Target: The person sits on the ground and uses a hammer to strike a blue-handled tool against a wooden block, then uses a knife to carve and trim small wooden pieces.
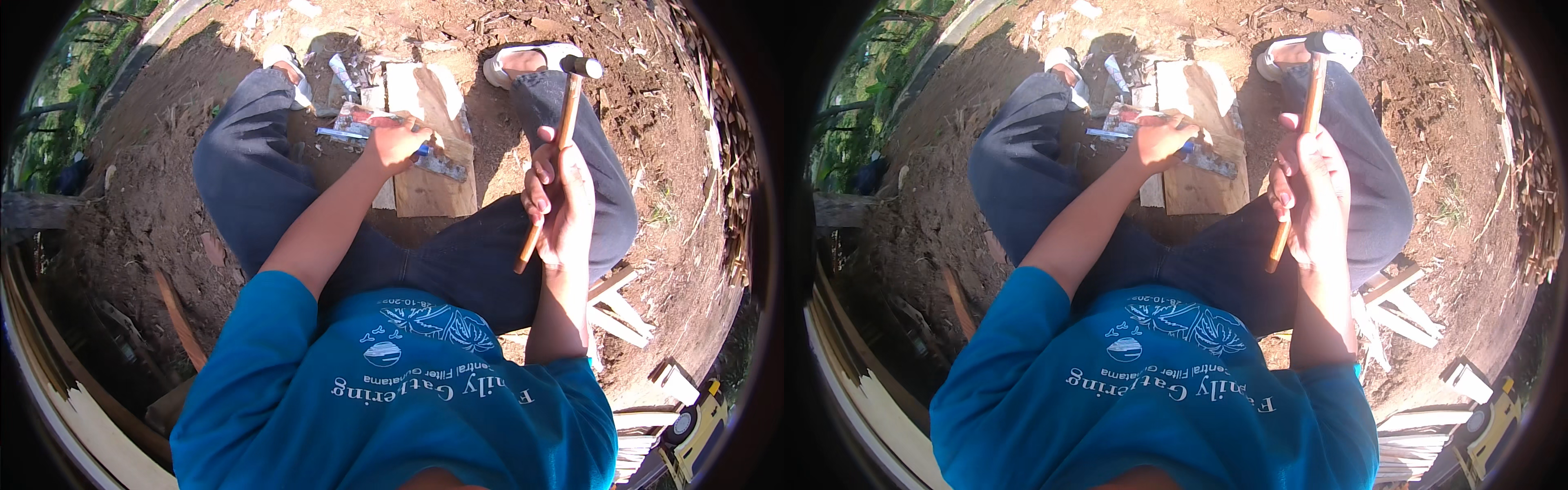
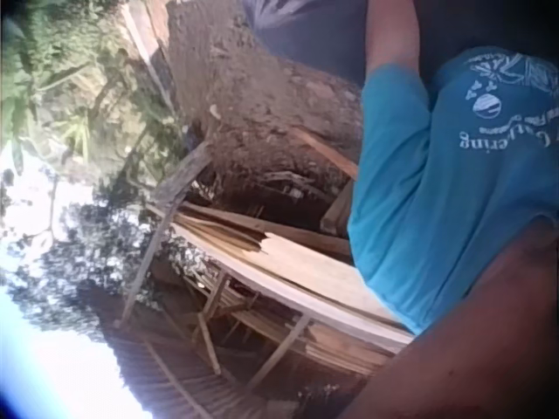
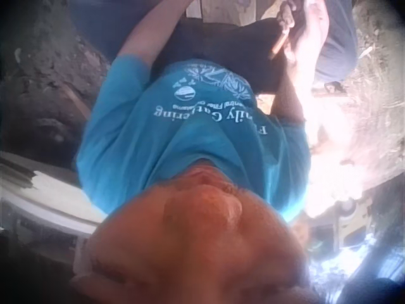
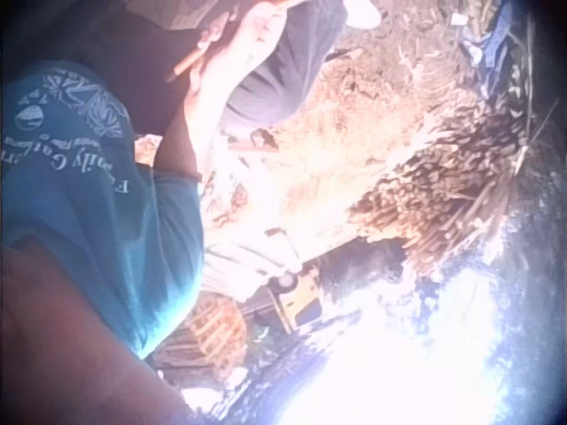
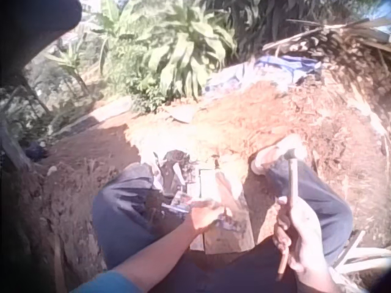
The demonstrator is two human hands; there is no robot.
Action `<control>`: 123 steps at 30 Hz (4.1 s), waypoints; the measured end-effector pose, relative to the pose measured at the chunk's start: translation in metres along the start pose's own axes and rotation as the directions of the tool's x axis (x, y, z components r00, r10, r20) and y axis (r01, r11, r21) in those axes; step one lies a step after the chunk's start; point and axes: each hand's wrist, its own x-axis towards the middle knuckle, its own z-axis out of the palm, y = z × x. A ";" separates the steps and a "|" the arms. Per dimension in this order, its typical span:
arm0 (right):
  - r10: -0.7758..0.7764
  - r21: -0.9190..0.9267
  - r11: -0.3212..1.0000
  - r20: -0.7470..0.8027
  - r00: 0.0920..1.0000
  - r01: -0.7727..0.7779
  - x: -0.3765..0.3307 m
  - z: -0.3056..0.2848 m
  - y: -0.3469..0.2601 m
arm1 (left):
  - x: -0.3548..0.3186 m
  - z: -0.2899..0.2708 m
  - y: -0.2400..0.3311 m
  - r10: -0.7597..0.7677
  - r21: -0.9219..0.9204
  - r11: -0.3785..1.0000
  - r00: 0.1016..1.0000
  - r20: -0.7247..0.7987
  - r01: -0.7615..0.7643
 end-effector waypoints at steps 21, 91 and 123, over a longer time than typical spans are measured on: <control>-0.032 -0.127 0.991 -0.004 0.999 0.031 -0.029 -0.009 0.018 | -0.018 -0.035 0.046 -0.002 -0.110 0.994 0.992 -0.126 -0.012; 0.282 -0.032 0.944 -0.444 0.850 -0.330 -0.053 -0.013 0.119 | 0.063 -0.013 0.086 0.235 -0.305 0.904 0.944 -0.234 -0.300; 0.242 0.094 0.970 -0.491 0.837 -0.225 -0.062 -0.009 0.121 | 0.074 -0.008 0.075 0.223 -0.238 0.931 0.949 -0.224 -0.275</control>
